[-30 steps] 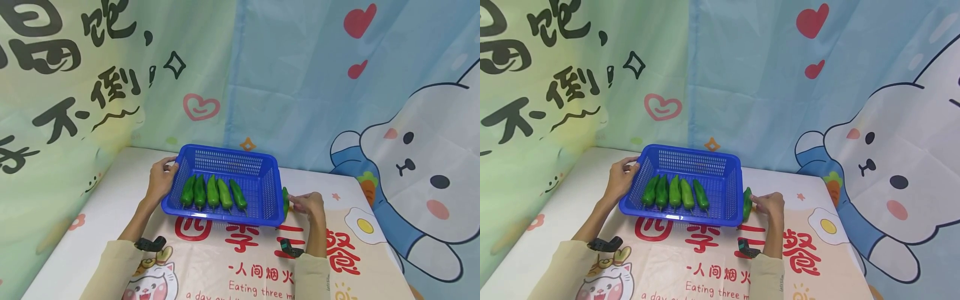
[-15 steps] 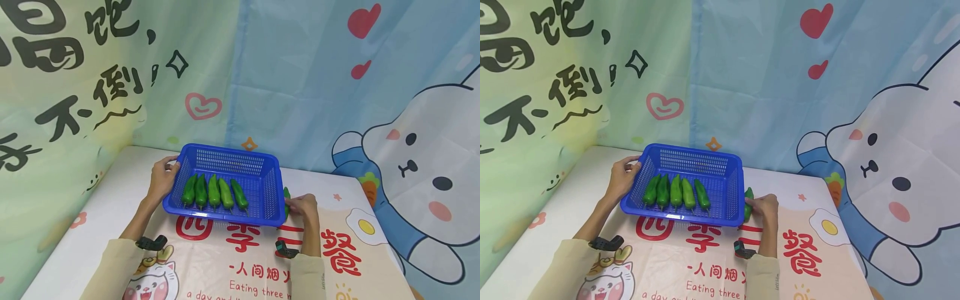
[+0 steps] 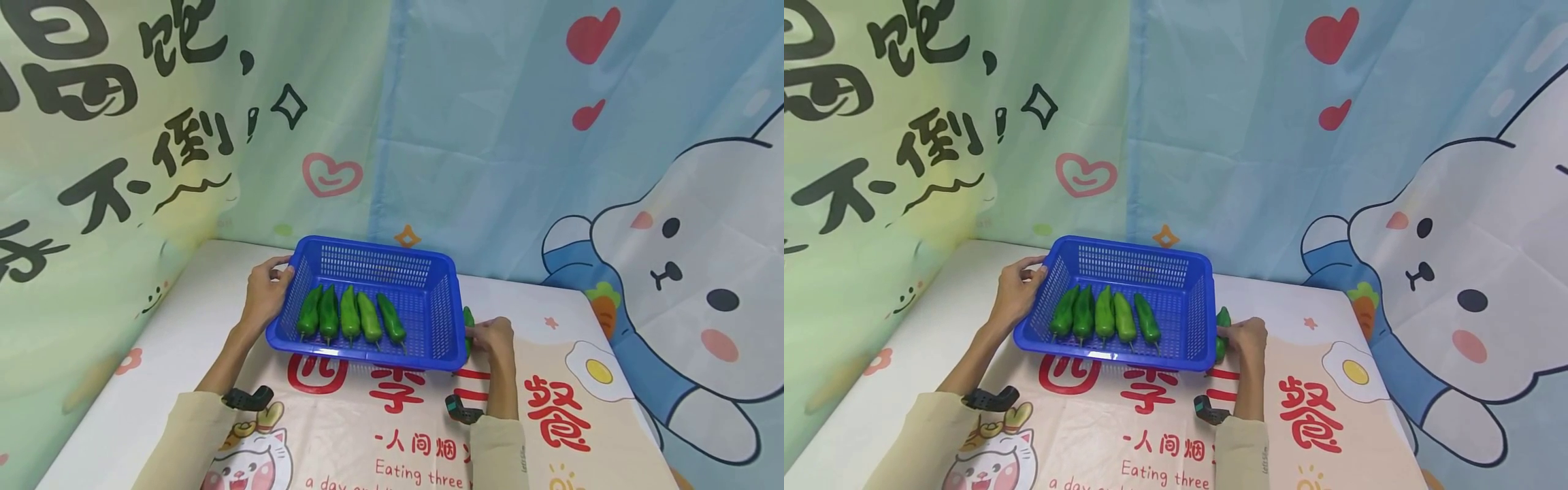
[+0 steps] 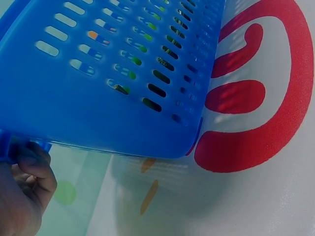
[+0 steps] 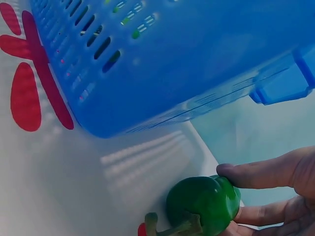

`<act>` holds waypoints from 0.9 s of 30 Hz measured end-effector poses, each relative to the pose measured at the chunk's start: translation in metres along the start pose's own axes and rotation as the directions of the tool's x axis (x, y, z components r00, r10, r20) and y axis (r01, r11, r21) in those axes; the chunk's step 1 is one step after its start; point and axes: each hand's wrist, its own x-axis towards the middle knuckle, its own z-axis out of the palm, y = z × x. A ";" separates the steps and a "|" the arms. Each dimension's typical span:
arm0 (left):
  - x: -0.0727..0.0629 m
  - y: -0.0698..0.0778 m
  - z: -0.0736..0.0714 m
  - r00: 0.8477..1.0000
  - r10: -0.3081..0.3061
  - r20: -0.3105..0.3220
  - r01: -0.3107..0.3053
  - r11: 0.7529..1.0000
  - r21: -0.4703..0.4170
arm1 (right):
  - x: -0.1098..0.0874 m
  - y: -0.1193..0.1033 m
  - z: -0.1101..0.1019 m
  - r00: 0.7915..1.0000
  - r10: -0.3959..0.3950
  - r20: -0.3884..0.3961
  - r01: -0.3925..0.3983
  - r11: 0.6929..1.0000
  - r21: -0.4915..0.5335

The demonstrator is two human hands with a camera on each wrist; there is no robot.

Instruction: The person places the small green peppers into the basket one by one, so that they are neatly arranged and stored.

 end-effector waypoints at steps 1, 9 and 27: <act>0.000 0.000 -0.001 1.000 0.000 0.000 0.000 1.000 0.003 | 0.000 0.000 0.000 1.000 0.008 0.005 -0.008 1.000 0.004; 0.002 -0.005 -0.003 1.000 0.023 -0.007 -0.023 1.000 0.004 | 0.001 0.000 -0.002 0.998 0.037 0.046 -0.040 0.997 0.058; 0.002 -0.003 0.000 1.000 0.018 0.000 -0.018 1.000 -0.001 | -0.002 -0.006 -0.025 0.996 0.046 0.079 -0.059 0.984 0.171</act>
